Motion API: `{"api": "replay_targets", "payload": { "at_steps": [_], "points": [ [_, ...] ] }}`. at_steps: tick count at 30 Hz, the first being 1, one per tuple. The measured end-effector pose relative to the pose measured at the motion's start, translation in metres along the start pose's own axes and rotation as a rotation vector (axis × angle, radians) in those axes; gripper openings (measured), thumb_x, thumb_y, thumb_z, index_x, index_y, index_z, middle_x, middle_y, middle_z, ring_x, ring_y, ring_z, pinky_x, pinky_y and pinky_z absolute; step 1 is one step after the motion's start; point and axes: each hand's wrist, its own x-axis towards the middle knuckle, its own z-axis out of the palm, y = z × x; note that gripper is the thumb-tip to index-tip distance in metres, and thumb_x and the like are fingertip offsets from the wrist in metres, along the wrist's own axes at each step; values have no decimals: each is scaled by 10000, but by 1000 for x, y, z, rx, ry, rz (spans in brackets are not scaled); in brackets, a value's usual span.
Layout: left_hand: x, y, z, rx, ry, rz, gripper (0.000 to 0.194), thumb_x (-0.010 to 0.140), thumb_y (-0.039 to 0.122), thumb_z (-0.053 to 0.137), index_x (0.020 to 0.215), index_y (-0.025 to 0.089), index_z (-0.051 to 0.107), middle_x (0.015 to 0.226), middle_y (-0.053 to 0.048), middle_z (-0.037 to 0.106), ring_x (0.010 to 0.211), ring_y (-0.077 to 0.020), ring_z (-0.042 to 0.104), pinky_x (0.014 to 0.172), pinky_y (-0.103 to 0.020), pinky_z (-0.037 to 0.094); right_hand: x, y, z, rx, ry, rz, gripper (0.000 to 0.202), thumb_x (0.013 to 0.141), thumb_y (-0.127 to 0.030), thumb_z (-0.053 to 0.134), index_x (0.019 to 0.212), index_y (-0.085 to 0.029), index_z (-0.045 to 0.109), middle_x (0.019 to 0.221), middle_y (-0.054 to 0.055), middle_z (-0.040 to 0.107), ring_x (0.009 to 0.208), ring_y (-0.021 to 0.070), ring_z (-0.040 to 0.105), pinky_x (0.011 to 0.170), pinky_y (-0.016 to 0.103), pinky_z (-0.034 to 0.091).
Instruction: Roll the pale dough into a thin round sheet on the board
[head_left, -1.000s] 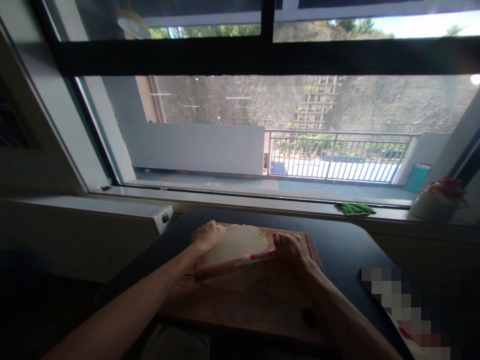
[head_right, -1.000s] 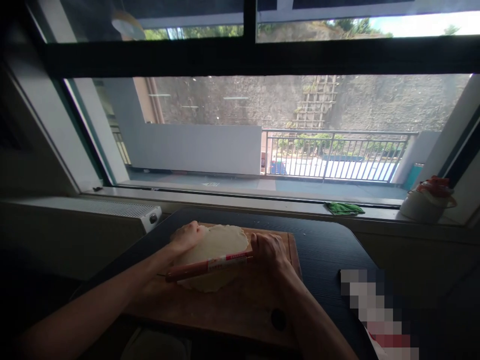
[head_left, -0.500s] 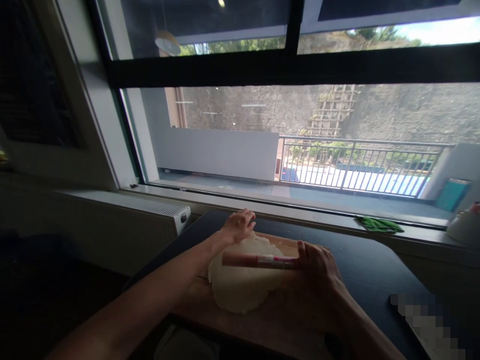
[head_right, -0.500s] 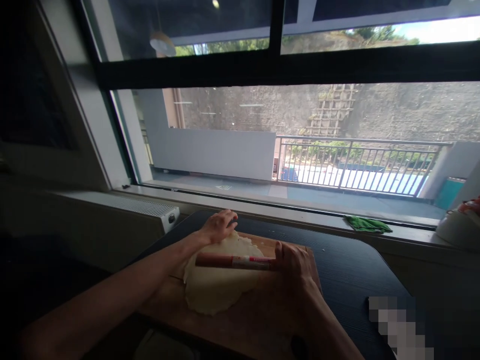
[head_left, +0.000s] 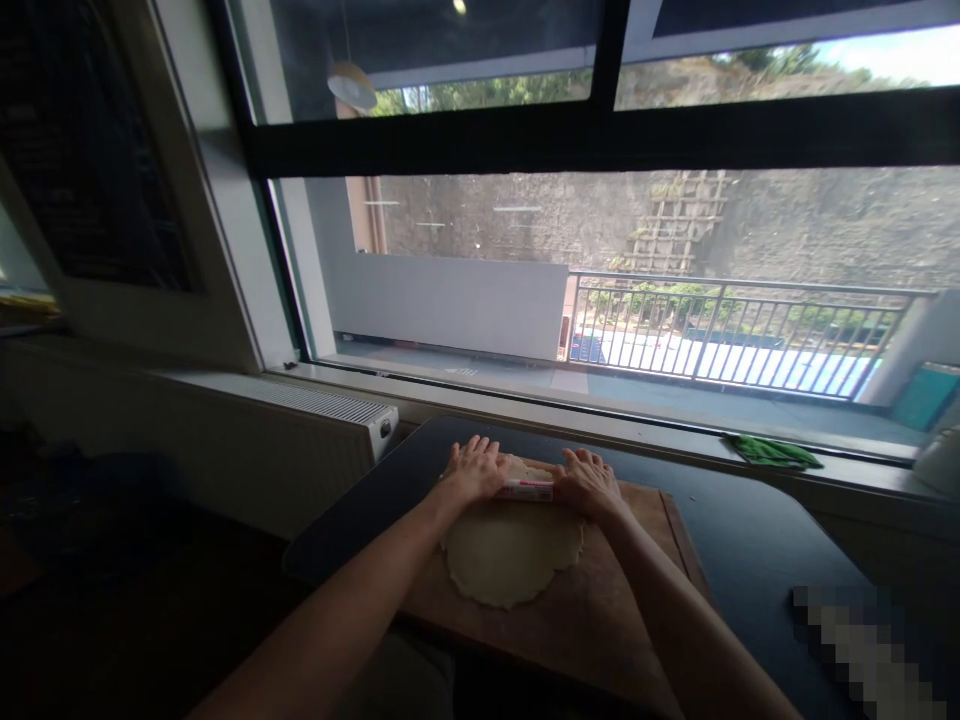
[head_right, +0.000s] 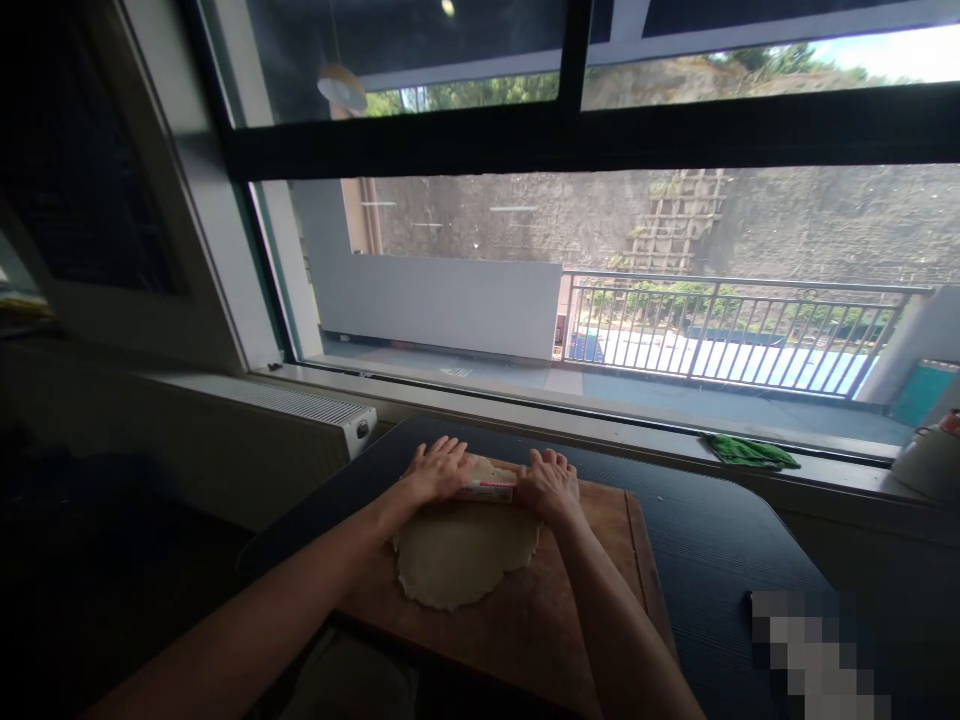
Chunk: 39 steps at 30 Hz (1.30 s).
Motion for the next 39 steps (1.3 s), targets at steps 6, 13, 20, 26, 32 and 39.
{"api": "replay_targets", "payload": {
  "at_steps": [6,13,20,26,32,39],
  "points": [
    [-72,5,-2,3,151,164,524,890,459,255,1282,179,459,1374,-98,422,1318,-229,276,1088,-441,136,-71,1,-3,-30,34,-54,490,918,-424,176,1237,-210,481,1347,88,415,1286,230,270,1012,402,203],
    [-119,8,-5,-20,179,230,533,886,457,296,1321,176,420,1397,-90,388,1323,-224,264,1098,-414,136,-124,6,-12,-44,-6,-147,571,907,-488,204,1350,-158,350,1440,127,268,1336,235,179,1055,397,135],
    [-18,19,0,-9,-28,1,565,877,486,271,1284,139,454,1388,-144,387,1313,-304,263,1049,-523,151,-36,-3,-14,-28,-95,-30,561,902,-516,164,1210,-191,502,1385,141,347,1304,300,215,982,499,201],
    [27,11,8,-5,-111,-63,629,834,563,302,1327,186,402,1404,-129,367,1312,-328,248,998,-582,196,-7,4,-5,-6,-144,-90,543,905,-523,138,1204,-235,487,1410,96,313,1315,269,184,995,489,187],
    [-49,15,2,104,93,64,482,879,433,300,1273,221,477,1391,-69,401,1326,-253,247,1060,-498,153,-72,8,-20,145,-155,-330,565,904,-514,178,1350,-197,320,1406,75,334,1330,245,156,1051,418,129],
    [-48,27,-3,171,28,-121,467,893,369,235,1227,221,525,1368,-68,434,1324,-244,246,1039,-509,194,-37,9,-20,181,-205,-354,560,902,-536,156,1273,-216,429,1394,71,349,1333,248,146,1046,459,107]
  ]
}}
